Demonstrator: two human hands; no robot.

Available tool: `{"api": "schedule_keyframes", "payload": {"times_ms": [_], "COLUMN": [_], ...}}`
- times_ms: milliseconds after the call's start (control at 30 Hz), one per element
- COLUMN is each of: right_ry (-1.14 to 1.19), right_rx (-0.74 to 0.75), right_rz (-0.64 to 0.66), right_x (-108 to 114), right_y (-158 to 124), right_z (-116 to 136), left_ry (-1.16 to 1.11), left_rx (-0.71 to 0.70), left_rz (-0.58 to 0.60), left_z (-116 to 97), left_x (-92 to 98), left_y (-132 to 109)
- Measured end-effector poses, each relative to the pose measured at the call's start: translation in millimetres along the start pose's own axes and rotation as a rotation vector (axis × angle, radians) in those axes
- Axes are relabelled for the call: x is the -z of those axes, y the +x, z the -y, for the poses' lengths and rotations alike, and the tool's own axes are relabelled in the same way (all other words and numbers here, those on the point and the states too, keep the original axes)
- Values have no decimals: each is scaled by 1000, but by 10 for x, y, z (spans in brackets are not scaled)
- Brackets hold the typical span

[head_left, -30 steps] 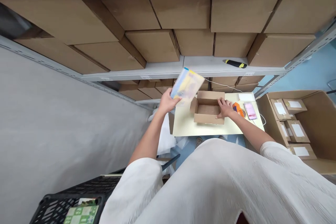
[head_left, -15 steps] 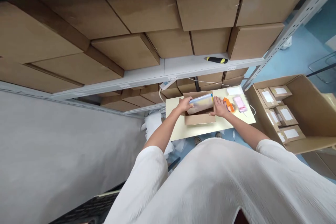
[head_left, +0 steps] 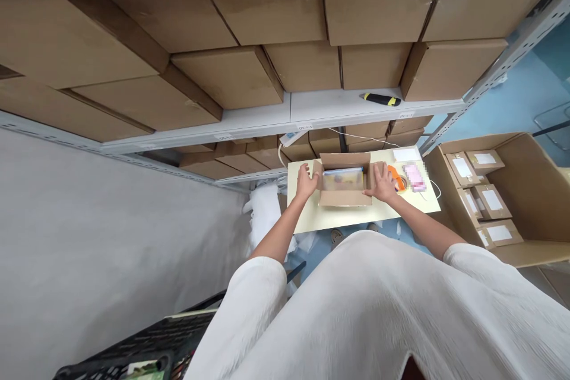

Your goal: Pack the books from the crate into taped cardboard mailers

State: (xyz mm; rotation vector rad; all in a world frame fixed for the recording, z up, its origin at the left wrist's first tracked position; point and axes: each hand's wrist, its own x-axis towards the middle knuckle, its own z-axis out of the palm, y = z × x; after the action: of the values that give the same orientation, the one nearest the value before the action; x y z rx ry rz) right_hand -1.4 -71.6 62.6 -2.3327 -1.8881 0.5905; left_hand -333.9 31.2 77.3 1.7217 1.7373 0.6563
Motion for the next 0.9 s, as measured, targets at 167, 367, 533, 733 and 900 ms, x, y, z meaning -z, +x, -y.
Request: {"api": "schedule_keyframes", "payload": {"times_ms": [167, 367, 533, 733, 900], "right_ry": [-5, 159, 194, 289, 258], "right_rx": [139, 304, 267, 239, 194], "right_rz": [-108, -30, 41, 34, -126], "right_x": [103, 152, 103, 206, 289], "right_y": [-88, -89, -54, -14, 121], "right_z": [140, 255, 230, 197, 243], "left_ry": [-142, 196, 352, 259, 320], "left_rx": [-93, -388, -457, -284, -321], "left_rz": [151, 481, 562, 471, 218], "left_z": [68, -1, 10, -132, -265], "left_x": [-12, 28, 49, 20, -98], "left_y": [-283, -501, -471, -192, -168]}}
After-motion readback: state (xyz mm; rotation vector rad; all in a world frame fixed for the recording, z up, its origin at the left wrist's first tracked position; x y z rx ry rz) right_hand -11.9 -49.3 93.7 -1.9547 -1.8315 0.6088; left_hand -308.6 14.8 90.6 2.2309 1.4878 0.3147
